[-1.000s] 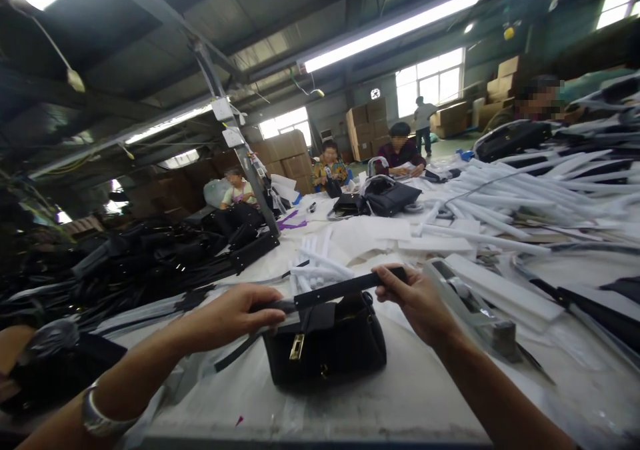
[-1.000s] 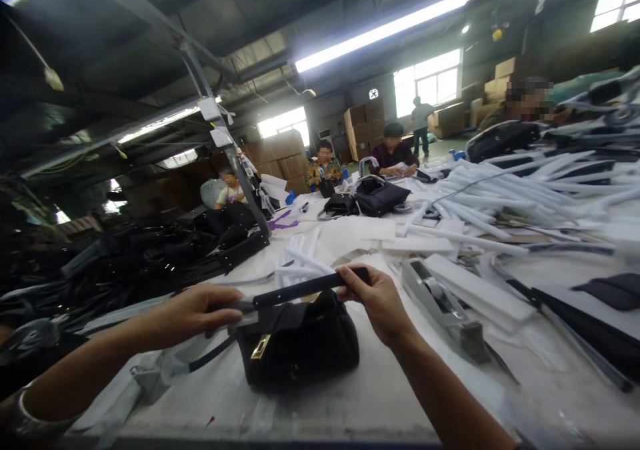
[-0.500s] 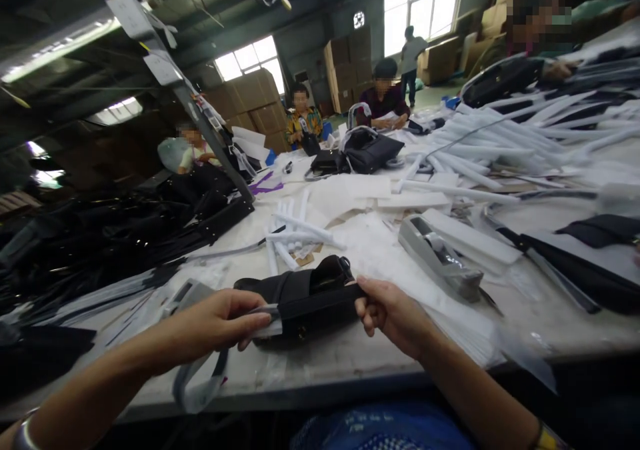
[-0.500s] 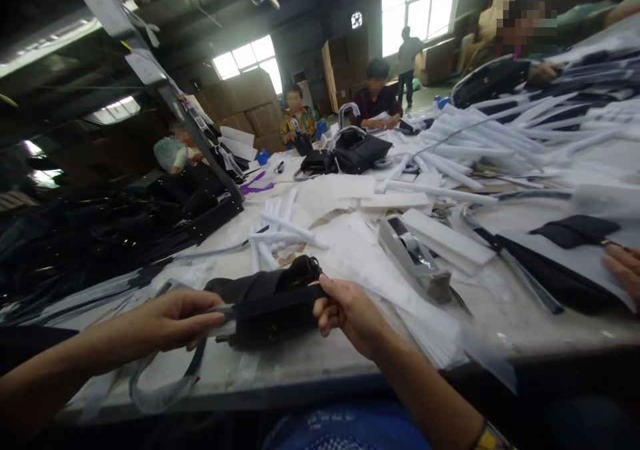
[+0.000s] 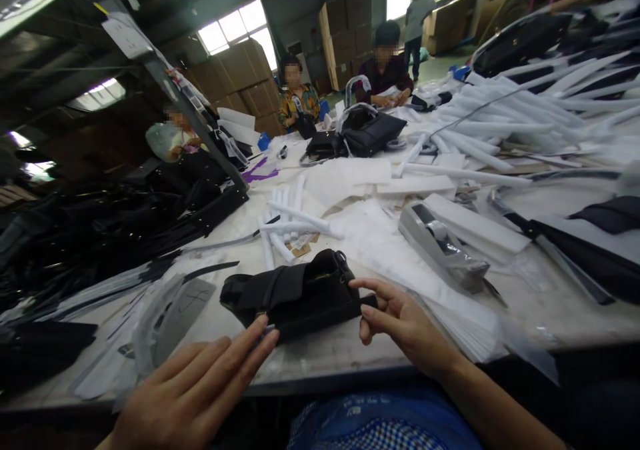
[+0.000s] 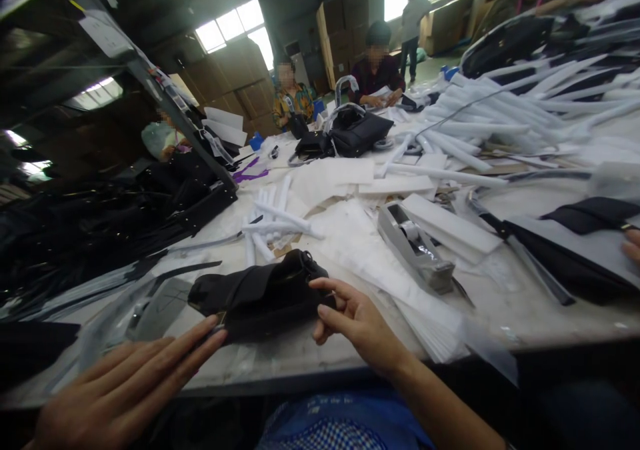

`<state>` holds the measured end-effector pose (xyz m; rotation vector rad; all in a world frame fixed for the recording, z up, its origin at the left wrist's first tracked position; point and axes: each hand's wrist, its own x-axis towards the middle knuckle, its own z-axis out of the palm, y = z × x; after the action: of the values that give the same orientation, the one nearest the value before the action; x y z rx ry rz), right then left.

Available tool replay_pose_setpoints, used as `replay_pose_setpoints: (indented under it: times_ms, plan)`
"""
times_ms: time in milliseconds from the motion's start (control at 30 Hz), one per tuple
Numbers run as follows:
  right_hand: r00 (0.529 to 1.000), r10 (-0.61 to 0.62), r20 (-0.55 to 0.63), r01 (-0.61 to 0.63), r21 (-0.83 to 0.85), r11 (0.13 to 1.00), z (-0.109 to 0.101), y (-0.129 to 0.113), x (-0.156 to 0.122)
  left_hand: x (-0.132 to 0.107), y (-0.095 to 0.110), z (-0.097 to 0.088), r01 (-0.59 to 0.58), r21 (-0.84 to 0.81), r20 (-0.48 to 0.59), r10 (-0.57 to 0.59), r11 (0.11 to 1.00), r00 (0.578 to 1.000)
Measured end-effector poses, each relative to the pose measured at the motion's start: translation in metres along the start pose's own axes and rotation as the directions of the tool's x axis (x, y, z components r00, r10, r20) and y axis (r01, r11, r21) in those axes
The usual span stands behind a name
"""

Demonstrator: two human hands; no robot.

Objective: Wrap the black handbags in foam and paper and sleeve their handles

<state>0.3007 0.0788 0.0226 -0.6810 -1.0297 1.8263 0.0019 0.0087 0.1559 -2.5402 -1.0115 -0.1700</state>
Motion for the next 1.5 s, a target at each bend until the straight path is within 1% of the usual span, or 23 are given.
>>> replay_pose_setpoints:
  times_ms: [67, 133, 200, 267, 300, 333, 367, 433, 467, 500, 533, 600, 667, 733, 767, 800, 933, 1033, 1167, 1333, 1400, 1500]
  plan:
    - [1.000, 0.005, -0.002, -0.005, -0.071, 0.997, -0.002, 0.002, -0.001, -0.002, 0.003, 0.003, 0.033, -0.015, 0.006, -0.033, 0.999, 0.999]
    - [1.000, 0.027, -0.005, -0.028, -0.091, 0.995, -0.002, 0.003, 0.000, -0.007, 0.004, 0.009, 0.053, -0.058, 0.002, -0.053, 0.997, 0.999]
    - [0.999, 0.050, -0.005, -0.050, -0.097, 0.994, -0.001, 0.003, 0.002, -0.012, 0.003, 0.017, 0.103, -0.137, 0.016, -0.102, 0.985, 0.995]
    - [0.998, 0.065, 0.002, -0.064, -0.102, 0.993, -0.001, 0.004, 0.005, -0.015, 0.002, 0.024, 0.191, -0.257, 0.052, -0.184, 0.947, 0.982]
    - [0.998, 0.068, 0.007, -0.067, -0.104, 0.992, 0.000, 0.004, 0.006, -0.014, 0.001, 0.026, 0.256, -0.323, 0.078, -0.244, 0.911, 0.967]
    - [0.998, 0.068, 0.009, -0.067, -0.105, 0.992, 0.000, 0.004, 0.006, -0.012, 0.001, 0.028, 0.334, -0.390, 0.121, -0.311, 0.858, 0.943]
    - [0.998, 0.068, 0.012, -0.067, -0.108, 0.992, 0.000, 0.003, 0.007, -0.010, 0.001, 0.028, 0.425, -0.449, 0.186, -0.383, 0.786, 0.905]
    - [0.998, 0.068, 0.014, -0.066, -0.116, 0.991, 0.001, 0.002, 0.007, -0.004, 0.000, 0.027, 0.610, -0.521, 0.363, -0.492, 0.597, 0.791]
    - [0.998, 0.065, 0.013, -0.063, -0.121, 0.991, 0.001, 0.001, 0.007, -0.001, 0.000, 0.025, 0.674, -0.544, 0.454, -0.501, 0.500, 0.737]
    - [0.998, 0.062, 0.011, -0.061, -0.127, 0.990, 0.001, -0.001, 0.007, 0.001, -0.001, 0.023, 0.715, -0.565, 0.533, -0.479, 0.413, 0.698]
    - [0.998, 0.060, 0.008, -0.059, -0.133, 0.989, 0.002, -0.002, 0.007, 0.003, -0.001, 0.021, 0.737, -0.586, 0.597, -0.435, 0.337, 0.674]
    - [0.998, 0.056, 0.000, -0.055, -0.146, 0.988, 0.001, -0.004, 0.005, 0.005, -0.002, 0.018, 0.764, -0.609, 0.685, -0.345, 0.211, 0.641]
    - [0.998, 0.055, -0.003, -0.055, -0.147, 0.988, -0.001, -0.006, 0.004, 0.008, -0.002, 0.017, 0.815, -0.569, 0.765, -0.293, 0.109, 0.574]
    - [0.998, 0.058, 0.002, -0.057, -0.126, 0.990, -0.003, -0.006, 0.002, 0.011, -0.001, 0.018, 0.859, -0.511, 0.827, -0.251, 0.039, 0.504]
    - [0.998, 0.065, 0.007, -0.064, -0.105, 0.992, -0.003, -0.005, 0.002, 0.012, 0.000, 0.019, 0.869, -0.494, 0.842, -0.232, 0.030, 0.487]
    - [0.997, 0.075, 0.009, -0.074, -0.080, 0.994, -0.004, -0.004, 0.001, 0.013, 0.001, 0.021, 0.872, -0.487, 0.848, -0.218, 0.043, 0.484]
    - [0.993, 0.120, 0.012, -0.120, 0.005, 0.993, -0.006, 0.000, 0.000, 0.015, 0.003, 0.027, 0.864, -0.472, 0.834, -0.230, 0.174, 0.502]
    - [0.992, 0.129, -0.002, -0.129, 0.032, 0.991, -0.006, 0.003, 0.000, 0.016, 0.004, 0.029, 0.863, -0.461, 0.837, -0.222, 0.207, 0.500]
    - [0.991, 0.135, -0.021, -0.134, 0.061, 0.989, -0.008, 0.004, -0.001, 0.022, 0.005, 0.027, 0.862, -0.462, 0.841, -0.207, 0.209, 0.501]
    - [0.989, 0.145, -0.021, -0.144, 0.065, 0.987, -0.011, 0.005, -0.001, 0.034, 0.011, 0.022, 0.879, -0.446, 0.859, -0.193, 0.169, 0.474]
    - [0.989, 0.147, -0.011, -0.146, 0.061, 0.987, -0.008, 0.006, 0.000, 0.041, 0.013, 0.022, 0.878, -0.454, 0.860, -0.183, 0.155, 0.477]
    - [0.992, 0.124, 0.016, -0.125, 0.039, 0.991, 0.003, 0.005, -0.001, 0.054, 0.018, 0.022, 0.875, -0.460, 0.859, -0.174, 0.149, 0.481]
